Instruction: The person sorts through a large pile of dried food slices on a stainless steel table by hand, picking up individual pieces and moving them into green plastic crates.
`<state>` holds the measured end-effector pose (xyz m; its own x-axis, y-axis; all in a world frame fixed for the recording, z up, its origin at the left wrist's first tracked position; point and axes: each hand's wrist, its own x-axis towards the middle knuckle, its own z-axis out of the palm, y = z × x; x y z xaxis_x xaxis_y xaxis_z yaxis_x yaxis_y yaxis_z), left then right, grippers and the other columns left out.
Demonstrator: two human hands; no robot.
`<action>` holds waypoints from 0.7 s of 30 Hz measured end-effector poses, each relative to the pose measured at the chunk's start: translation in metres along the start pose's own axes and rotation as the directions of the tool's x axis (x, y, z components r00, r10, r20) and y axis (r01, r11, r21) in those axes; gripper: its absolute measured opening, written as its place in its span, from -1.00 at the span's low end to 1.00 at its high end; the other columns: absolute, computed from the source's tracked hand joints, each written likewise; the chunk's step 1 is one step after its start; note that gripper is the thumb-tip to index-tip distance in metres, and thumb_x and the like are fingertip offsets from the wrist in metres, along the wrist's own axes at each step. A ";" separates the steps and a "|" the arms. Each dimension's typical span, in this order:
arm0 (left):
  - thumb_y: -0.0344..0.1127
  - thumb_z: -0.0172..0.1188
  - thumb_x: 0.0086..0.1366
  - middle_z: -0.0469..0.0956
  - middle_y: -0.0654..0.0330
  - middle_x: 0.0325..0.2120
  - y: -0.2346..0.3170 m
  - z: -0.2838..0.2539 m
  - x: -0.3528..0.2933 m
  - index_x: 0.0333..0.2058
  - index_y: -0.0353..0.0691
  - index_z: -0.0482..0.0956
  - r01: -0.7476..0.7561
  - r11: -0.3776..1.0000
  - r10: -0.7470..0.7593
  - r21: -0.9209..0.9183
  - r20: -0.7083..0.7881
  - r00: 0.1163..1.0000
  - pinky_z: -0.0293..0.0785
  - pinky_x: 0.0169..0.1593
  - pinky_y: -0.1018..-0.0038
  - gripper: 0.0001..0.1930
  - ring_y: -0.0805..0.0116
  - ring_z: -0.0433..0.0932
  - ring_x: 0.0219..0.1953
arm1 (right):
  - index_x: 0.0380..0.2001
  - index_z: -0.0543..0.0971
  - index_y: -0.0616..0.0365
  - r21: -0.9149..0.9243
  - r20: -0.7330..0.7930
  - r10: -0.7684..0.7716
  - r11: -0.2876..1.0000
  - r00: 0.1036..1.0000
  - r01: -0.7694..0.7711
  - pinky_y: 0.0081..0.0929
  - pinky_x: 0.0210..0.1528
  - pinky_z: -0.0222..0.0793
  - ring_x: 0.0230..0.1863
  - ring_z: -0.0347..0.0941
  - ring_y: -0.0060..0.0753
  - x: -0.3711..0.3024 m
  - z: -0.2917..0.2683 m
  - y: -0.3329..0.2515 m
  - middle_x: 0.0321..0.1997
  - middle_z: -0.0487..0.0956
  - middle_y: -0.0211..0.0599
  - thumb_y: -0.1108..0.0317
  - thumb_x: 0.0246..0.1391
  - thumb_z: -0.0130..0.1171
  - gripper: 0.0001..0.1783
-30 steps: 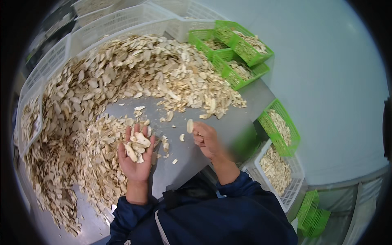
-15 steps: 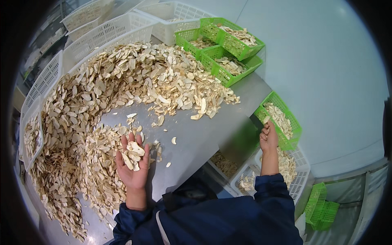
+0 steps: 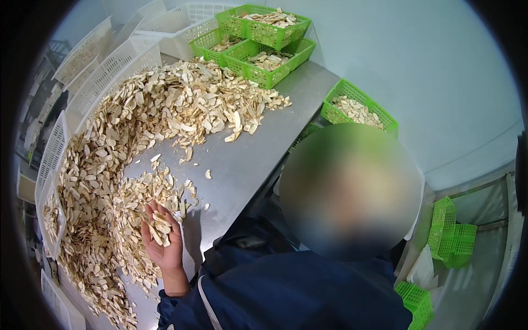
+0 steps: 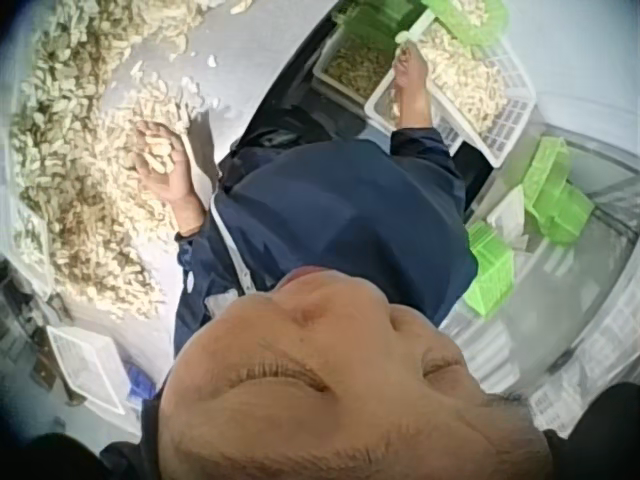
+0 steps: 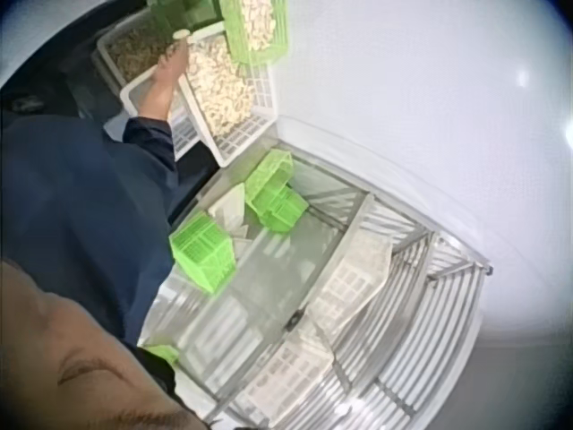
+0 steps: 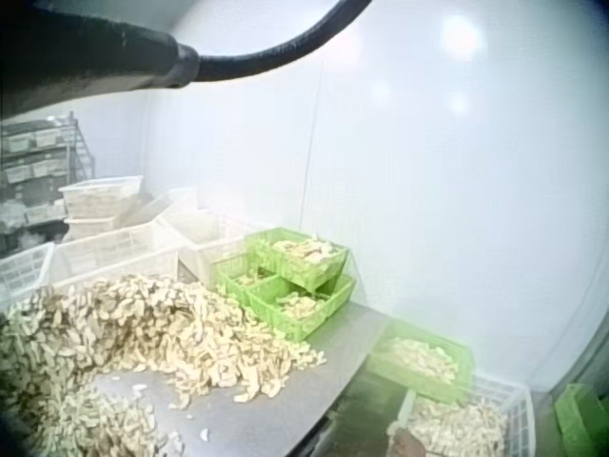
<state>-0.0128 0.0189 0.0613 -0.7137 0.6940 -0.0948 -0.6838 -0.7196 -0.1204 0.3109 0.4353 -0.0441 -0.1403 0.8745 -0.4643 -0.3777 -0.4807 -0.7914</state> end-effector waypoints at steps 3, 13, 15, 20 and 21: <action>-0.17 -0.11 0.49 0.42 0.08 0.22 0.008 0.002 -0.015 0.27 -0.10 0.37 -0.056 0.998 0.056 0.031 -0.001 0.998 0.24 0.34 0.10 -0.56 0.12 0.34 0.29 | -0.46 0.47 -0.02 -0.038 -0.012 -0.012 0.999 1.000 0.012 -0.77 -0.70 -0.10 -0.61 0.18 -0.81 0.002 0.000 -0.005 -0.51 0.40 -0.62 0.20 0.15 0.28 -0.78; -0.06 -0.10 0.46 0.38 0.10 0.25 0.002 0.011 -0.045 0.23 -0.06 0.39 -0.189 0.982 0.189 -0.013 0.025 0.982 0.17 0.36 -0.02 -0.55 0.09 0.31 0.31 | -0.33 0.44 -0.09 0.210 -0.014 -0.173 0.962 0.985 0.172 -0.71 -0.77 -0.05 -0.72 0.04 -0.74 0.069 -0.086 -0.010 -0.56 0.28 -0.68 0.08 0.33 0.01 -0.78; -0.08 -0.08 0.46 0.41 0.11 0.23 0.015 0.010 -0.071 0.22 -0.05 0.41 -0.264 0.964 0.263 -0.018 -0.017 0.965 0.19 0.35 0.01 -0.57 0.10 0.33 0.29 | -0.17 0.52 -0.01 0.013 -0.030 -0.188 0.982 0.982 0.189 -0.75 -0.70 -0.03 -0.62 0.12 -0.76 -0.017 0.027 -0.001 -0.46 0.33 -0.65 0.07 0.29 0.09 -0.75; -0.12 -0.02 0.44 0.47 0.06 0.16 0.019 0.000 -0.069 0.17 -0.09 0.48 -0.287 0.957 0.286 -0.045 -0.024 0.958 0.38 0.23 0.12 -0.60 0.07 0.43 0.19 | -0.04 0.54 0.15 -0.370 0.713 0.082 0.888 0.697 0.274 -0.79 -0.56 0.07 -0.51 0.24 -0.78 -0.096 0.174 0.064 -0.37 0.48 -0.51 0.34 0.33 0.01 -0.77; -0.14 0.00 0.43 0.49 0.06 0.14 0.022 -0.006 -0.068 0.15 -0.11 0.50 -0.285 0.958 0.284 -0.024 -0.024 0.958 0.44 0.17 0.17 -0.60 0.06 0.45 0.14 | -0.05 0.56 0.18 -0.508 0.757 0.269 0.815 0.596 0.278 -0.71 -0.47 0.22 -0.46 0.30 -0.77 -0.108 0.199 0.073 -0.38 0.51 -0.52 0.27 0.32 0.07 -0.74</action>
<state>0.0214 -0.0437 0.0587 -0.8747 0.4613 -0.1488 -0.4485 -0.8867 -0.1122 0.1161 0.3185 0.0271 -0.8777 0.4407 -0.1884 0.1181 -0.1820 -0.9762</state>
